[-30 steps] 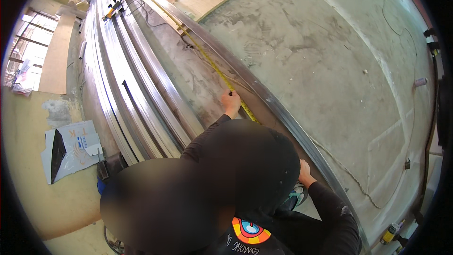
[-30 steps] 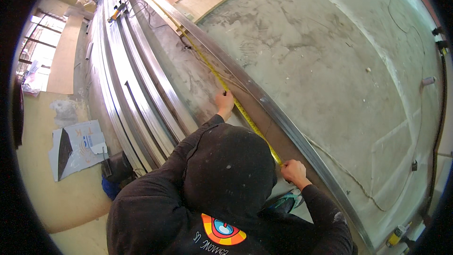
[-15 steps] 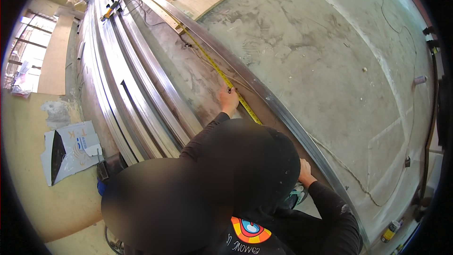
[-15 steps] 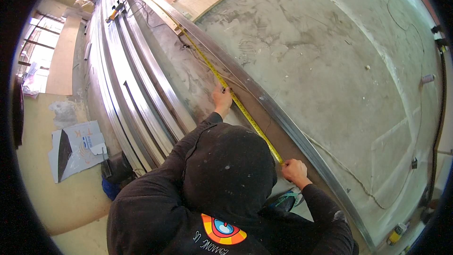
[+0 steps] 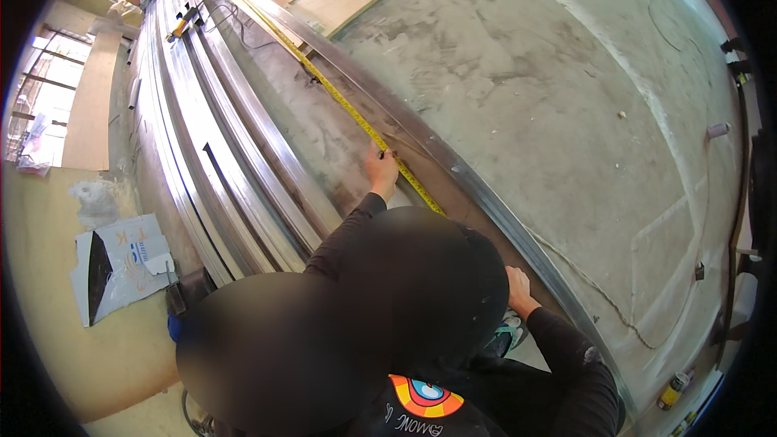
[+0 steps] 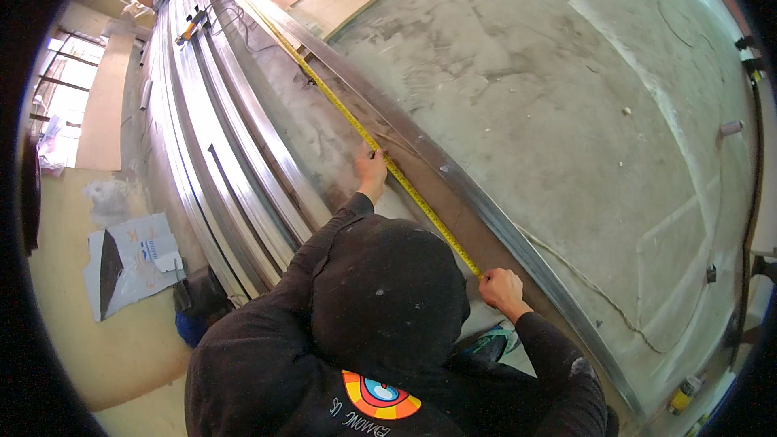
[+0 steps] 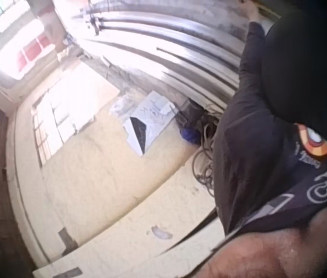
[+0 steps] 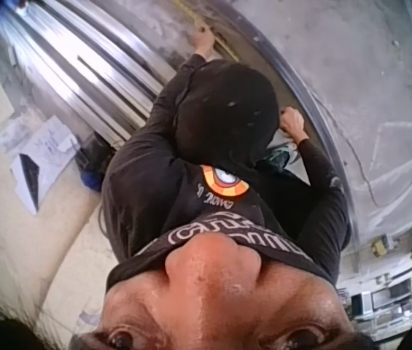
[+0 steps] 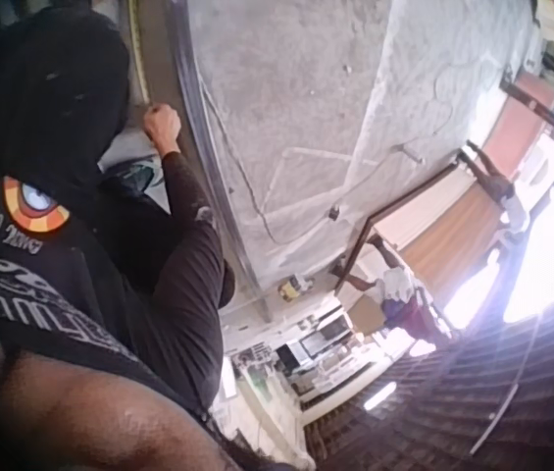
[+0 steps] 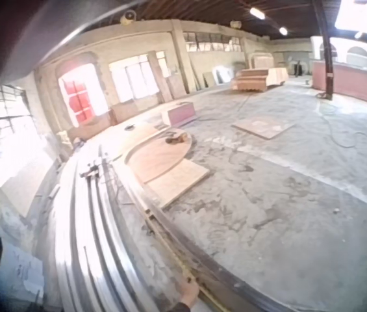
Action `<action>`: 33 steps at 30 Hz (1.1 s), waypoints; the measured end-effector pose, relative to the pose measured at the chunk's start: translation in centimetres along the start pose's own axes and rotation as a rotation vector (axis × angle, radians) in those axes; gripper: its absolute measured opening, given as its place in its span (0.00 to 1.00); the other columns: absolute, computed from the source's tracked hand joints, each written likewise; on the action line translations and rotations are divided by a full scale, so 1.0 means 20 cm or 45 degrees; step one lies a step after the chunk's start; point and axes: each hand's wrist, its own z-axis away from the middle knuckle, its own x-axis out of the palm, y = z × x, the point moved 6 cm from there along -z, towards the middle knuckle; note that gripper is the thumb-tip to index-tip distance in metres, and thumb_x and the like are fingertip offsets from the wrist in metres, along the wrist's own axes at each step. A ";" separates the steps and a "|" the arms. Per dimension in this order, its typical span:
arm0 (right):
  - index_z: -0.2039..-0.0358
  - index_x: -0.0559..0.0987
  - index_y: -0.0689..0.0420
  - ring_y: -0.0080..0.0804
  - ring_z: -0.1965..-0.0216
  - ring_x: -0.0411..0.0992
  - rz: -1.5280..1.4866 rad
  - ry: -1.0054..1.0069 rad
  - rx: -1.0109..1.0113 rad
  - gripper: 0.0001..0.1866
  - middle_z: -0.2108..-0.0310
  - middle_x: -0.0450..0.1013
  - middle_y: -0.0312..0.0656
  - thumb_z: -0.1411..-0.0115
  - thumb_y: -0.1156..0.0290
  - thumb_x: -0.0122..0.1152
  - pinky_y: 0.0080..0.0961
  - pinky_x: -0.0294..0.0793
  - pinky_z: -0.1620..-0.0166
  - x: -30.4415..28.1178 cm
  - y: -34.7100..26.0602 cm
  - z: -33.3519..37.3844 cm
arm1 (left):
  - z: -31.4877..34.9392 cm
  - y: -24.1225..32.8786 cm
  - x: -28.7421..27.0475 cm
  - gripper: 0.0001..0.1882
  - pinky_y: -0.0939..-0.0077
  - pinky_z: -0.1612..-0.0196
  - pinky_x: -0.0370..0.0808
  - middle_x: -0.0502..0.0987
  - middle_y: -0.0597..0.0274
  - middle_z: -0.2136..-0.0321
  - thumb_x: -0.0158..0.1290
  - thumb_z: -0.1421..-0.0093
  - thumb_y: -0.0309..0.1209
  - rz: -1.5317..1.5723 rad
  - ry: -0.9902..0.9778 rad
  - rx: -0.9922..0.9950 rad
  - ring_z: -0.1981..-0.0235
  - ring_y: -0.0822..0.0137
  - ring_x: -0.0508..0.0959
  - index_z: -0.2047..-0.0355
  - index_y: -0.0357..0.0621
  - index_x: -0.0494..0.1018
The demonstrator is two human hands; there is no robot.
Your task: Using a yellow measuring tape to measure the length of a curved metal profile on a workshop floor.
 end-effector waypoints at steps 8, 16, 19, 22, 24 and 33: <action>0.72 0.84 0.51 0.52 0.69 0.75 0.087 0.025 0.014 0.12 0.73 0.77 0.51 0.52 0.63 0.53 0.42 0.75 0.62 0.03 0.09 -0.03 | 0.00 -0.04 0.03 0.15 0.71 0.58 0.71 0.78 0.51 0.62 0.52 0.43 0.25 -0.247 -0.002 -0.102 0.61 0.62 0.77 0.55 0.33 0.71; 0.71 0.84 0.52 0.52 0.68 0.76 0.100 0.007 -0.026 0.13 0.73 0.76 0.53 0.51 0.64 0.53 0.41 0.75 0.61 -0.03 0.03 -0.04 | -0.07 -0.04 -0.01 0.15 0.60 0.61 0.71 0.77 0.44 0.70 0.53 0.50 0.29 -0.502 0.199 0.136 0.66 0.49 0.77 0.64 0.32 0.71; 0.71 0.84 0.52 0.52 0.68 0.76 0.100 0.018 -0.016 0.13 0.73 0.76 0.53 0.51 0.64 0.53 0.41 0.76 0.61 -0.03 0.03 -0.04 | -0.04 0.00 0.02 0.14 0.60 0.61 0.71 0.77 0.43 0.71 0.53 0.51 0.29 -0.501 0.169 0.095 0.66 0.48 0.77 0.65 0.32 0.70; 0.72 0.84 0.52 0.52 0.68 0.76 0.102 0.024 -0.010 0.12 0.73 0.76 0.53 0.51 0.64 0.54 0.40 0.76 0.61 -0.05 0.00 -0.05 | -0.07 0.00 0.01 0.14 0.61 0.62 0.71 0.77 0.43 0.71 0.53 0.51 0.30 -0.497 0.220 0.149 0.67 0.49 0.77 0.66 0.32 0.69; 0.72 0.84 0.52 0.52 0.68 0.76 0.100 0.024 -0.007 0.12 0.73 0.76 0.53 0.51 0.64 0.54 0.40 0.76 0.61 -0.06 -0.02 -0.06 | -0.10 -0.02 -0.01 0.14 0.61 0.61 0.71 0.77 0.43 0.71 0.53 0.50 0.30 -0.499 0.250 0.178 0.67 0.49 0.77 0.66 0.32 0.69; 0.70 0.84 0.53 0.52 0.67 0.76 0.071 0.038 -0.008 0.12 0.72 0.77 0.52 0.51 0.65 0.54 0.41 0.76 0.61 -0.05 -0.02 -0.11 | -0.16 -0.04 -0.01 0.12 0.63 0.59 0.71 0.77 0.47 0.68 0.52 0.48 0.29 -0.386 0.237 0.159 0.64 0.53 0.77 0.65 0.32 0.70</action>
